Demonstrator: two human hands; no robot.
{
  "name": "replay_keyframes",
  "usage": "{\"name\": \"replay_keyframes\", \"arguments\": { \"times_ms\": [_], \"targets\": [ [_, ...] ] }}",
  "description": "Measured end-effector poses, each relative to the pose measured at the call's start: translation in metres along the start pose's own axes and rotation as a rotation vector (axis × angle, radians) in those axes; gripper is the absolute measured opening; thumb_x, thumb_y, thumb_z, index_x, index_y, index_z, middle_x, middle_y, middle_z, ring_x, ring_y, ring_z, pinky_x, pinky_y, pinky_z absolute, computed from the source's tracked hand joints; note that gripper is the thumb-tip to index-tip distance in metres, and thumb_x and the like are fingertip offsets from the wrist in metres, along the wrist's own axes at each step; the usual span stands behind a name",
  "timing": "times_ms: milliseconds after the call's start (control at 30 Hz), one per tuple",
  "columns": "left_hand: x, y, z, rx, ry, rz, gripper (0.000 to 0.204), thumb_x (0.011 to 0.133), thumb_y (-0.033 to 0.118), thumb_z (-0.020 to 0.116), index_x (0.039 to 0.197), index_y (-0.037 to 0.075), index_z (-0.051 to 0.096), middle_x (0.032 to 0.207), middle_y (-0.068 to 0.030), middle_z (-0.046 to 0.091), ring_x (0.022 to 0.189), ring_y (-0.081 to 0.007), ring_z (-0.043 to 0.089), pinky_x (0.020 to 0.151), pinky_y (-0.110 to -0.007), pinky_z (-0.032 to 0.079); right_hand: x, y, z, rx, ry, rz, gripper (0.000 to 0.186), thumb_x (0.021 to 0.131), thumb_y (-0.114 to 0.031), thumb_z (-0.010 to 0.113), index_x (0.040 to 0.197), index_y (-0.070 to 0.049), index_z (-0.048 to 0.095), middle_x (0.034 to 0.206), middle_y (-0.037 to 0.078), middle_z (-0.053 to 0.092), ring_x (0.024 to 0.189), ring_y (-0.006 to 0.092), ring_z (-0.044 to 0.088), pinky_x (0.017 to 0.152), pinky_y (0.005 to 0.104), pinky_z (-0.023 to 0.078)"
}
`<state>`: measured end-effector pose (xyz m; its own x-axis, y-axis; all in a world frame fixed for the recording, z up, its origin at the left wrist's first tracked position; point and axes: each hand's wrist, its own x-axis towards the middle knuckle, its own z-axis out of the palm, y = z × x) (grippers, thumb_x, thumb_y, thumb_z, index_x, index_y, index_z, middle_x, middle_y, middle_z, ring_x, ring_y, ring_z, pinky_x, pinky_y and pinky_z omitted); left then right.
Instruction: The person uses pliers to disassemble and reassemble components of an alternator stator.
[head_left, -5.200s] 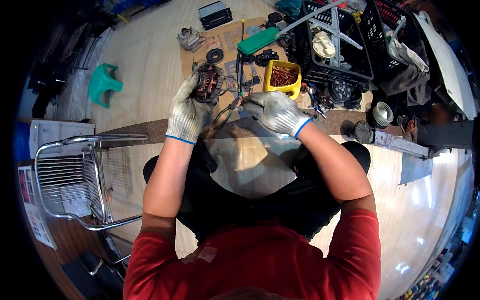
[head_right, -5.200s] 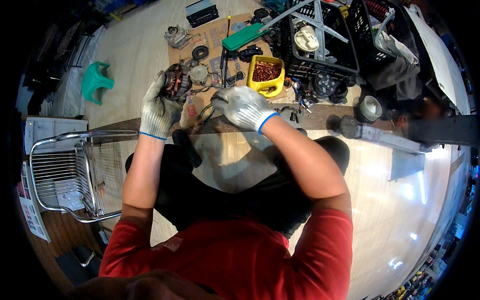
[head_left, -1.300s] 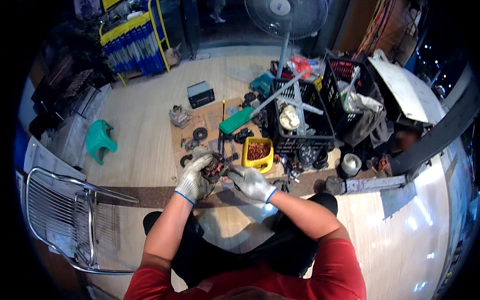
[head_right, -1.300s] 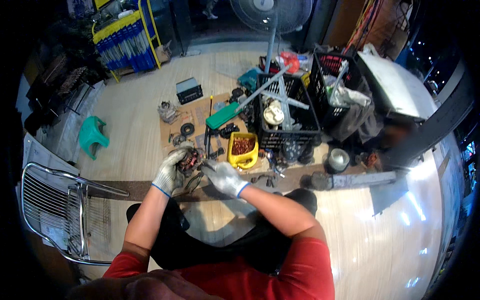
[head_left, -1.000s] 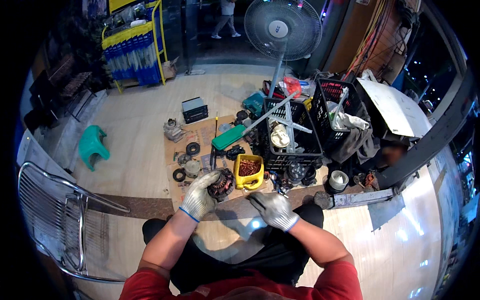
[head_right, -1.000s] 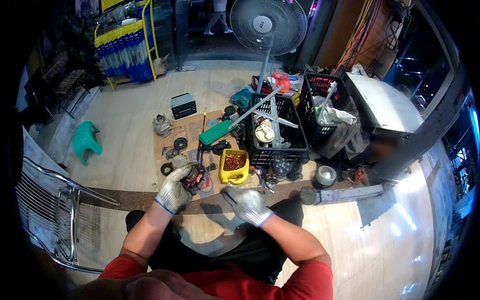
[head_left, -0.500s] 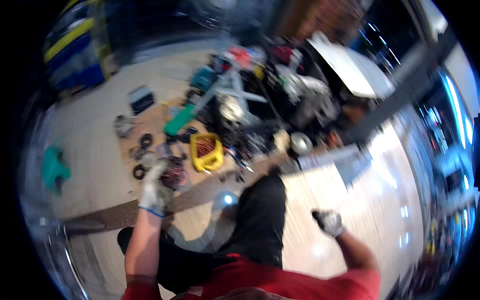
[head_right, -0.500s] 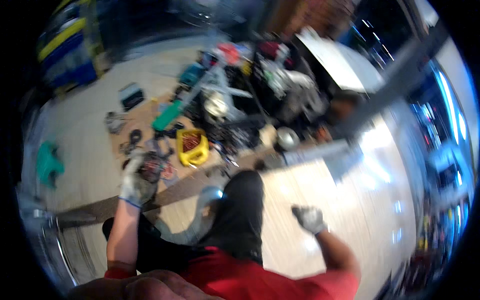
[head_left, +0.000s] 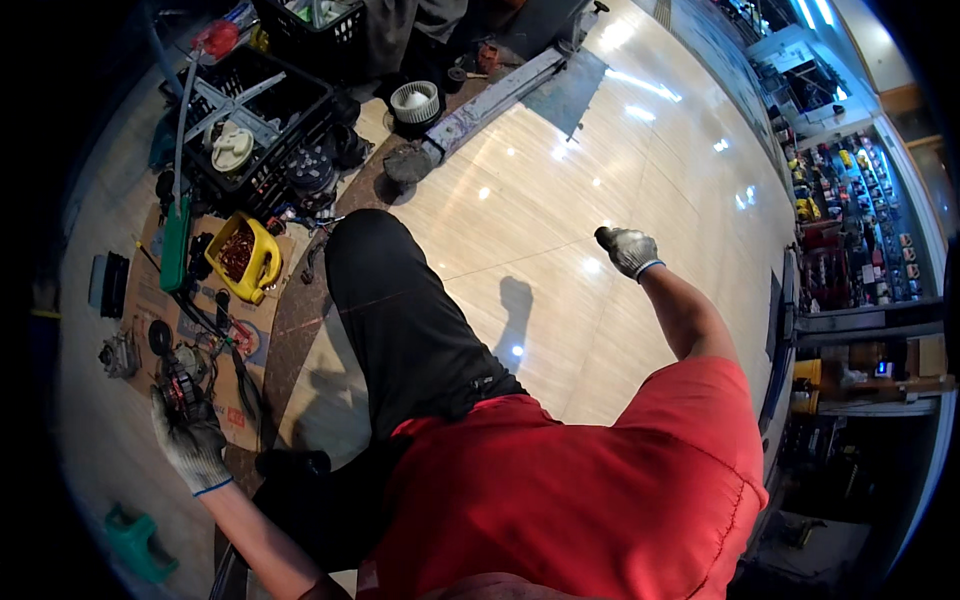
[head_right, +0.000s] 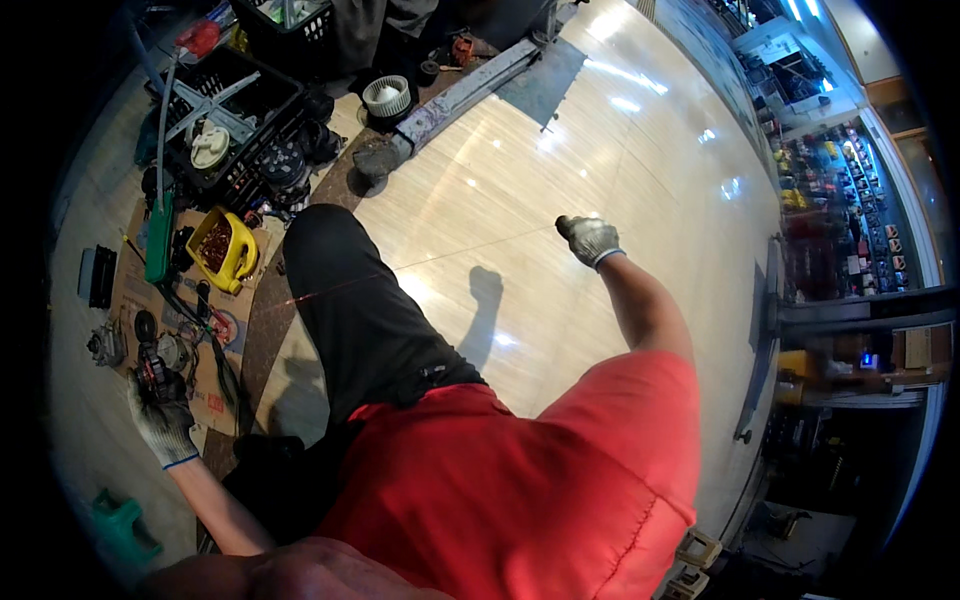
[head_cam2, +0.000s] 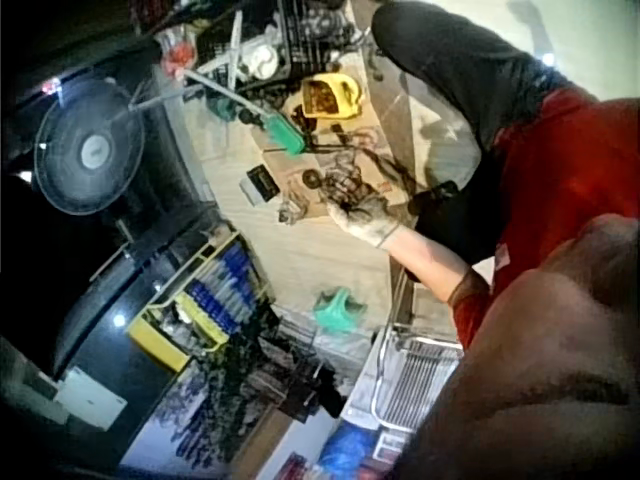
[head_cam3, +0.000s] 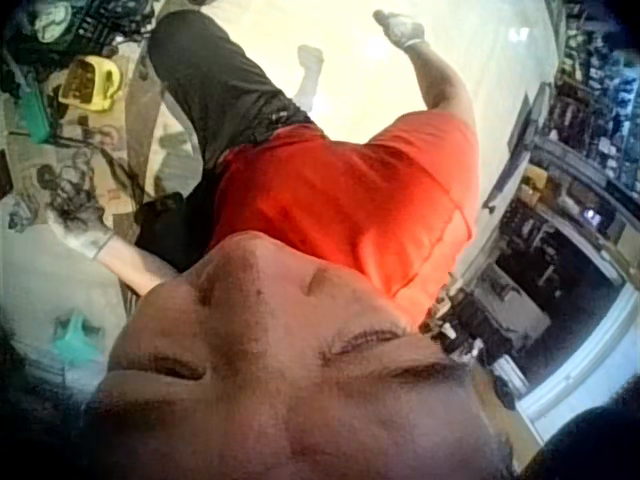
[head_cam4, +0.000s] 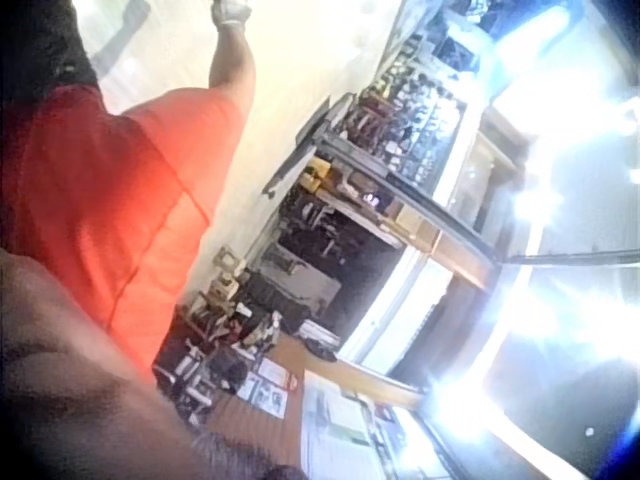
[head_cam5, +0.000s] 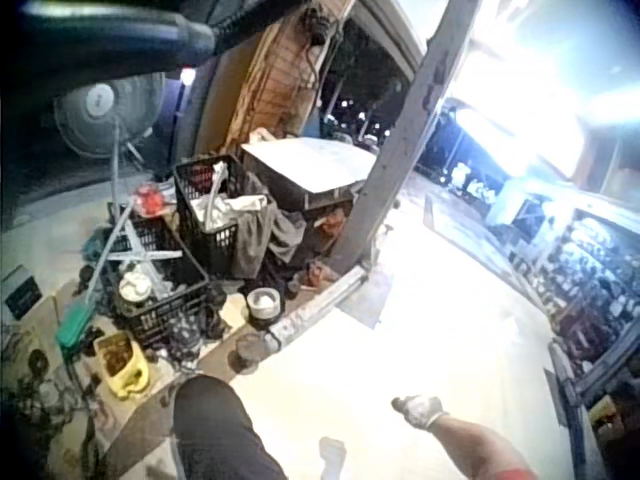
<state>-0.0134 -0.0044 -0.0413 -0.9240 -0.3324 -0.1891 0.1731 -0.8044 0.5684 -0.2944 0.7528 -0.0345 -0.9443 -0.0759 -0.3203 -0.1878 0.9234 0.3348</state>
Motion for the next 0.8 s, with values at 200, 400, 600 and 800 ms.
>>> {"name": "replay_keyframes", "arguments": {
  "times_ms": [200, 400, 600, 800],
  "targets": [
    [-0.001, -0.007, 0.054, 0.070, 0.472, 0.162, 0.033, 0.097, 0.026, 0.061, 0.119, 0.001, 0.062, 0.109, -0.0159, 0.068, 0.088, -0.0238, 0.067, 0.071, -0.036, 0.057, -0.017, -0.003, -0.004, -0.089, -0.191, -0.079, 0.041, 0.098, -0.050, 0.041, 0.106, -0.016, 0.064, 0.099, 0.015, 0.071, 0.093, 0.0376, 0.068, 0.075, 0.0512, 0.054],
    [0.000, 0.014, 0.006, 0.153, 0.432, 0.186, 0.031, 0.098, 0.029, 0.060, 0.113, 0.002, 0.063, 0.101, -0.0140, 0.070, 0.070, -0.0180, 0.065, 0.051, -0.026, 0.050, -0.019, 0.038, 0.008, -0.009, -0.212, 0.100, 0.046, 0.095, -0.056, 0.045, 0.107, -0.018, 0.068, 0.106, 0.013, 0.071, 0.100, 0.0356, 0.067, 0.081, 0.0482, 0.053],
    [-0.005, 0.016, 0.005, 0.214, 0.327, 0.089, 0.036, 0.098, 0.029, 0.060, 0.119, 0.001, 0.060, 0.107, -0.0139, 0.070, 0.071, -0.0161, 0.064, 0.051, -0.026, 0.048, -0.023, 0.053, 0.001, 0.161, -0.238, 0.329, 0.050, 0.099, -0.052, 0.040, 0.113, -0.014, 0.068, 0.116, 0.019, 0.067, 0.110, 0.0386, 0.062, 0.090, 0.0492, 0.049],
    [-0.003, 0.019, 0.012, 0.222, 0.418, 0.089, 0.038, 0.097, 0.025, 0.061, 0.124, -0.002, 0.057, 0.119, -0.0151, 0.066, 0.099, -0.0207, 0.067, 0.077, -0.029, 0.056, -0.024, 0.058, 0.017, 0.236, -0.279, 0.268, 0.053, 0.099, -0.052, 0.040, 0.108, -0.008, 0.069, 0.114, 0.022, 0.066, 0.110, 0.0402, 0.061, 0.091, 0.0493, 0.048]
  ]
}}
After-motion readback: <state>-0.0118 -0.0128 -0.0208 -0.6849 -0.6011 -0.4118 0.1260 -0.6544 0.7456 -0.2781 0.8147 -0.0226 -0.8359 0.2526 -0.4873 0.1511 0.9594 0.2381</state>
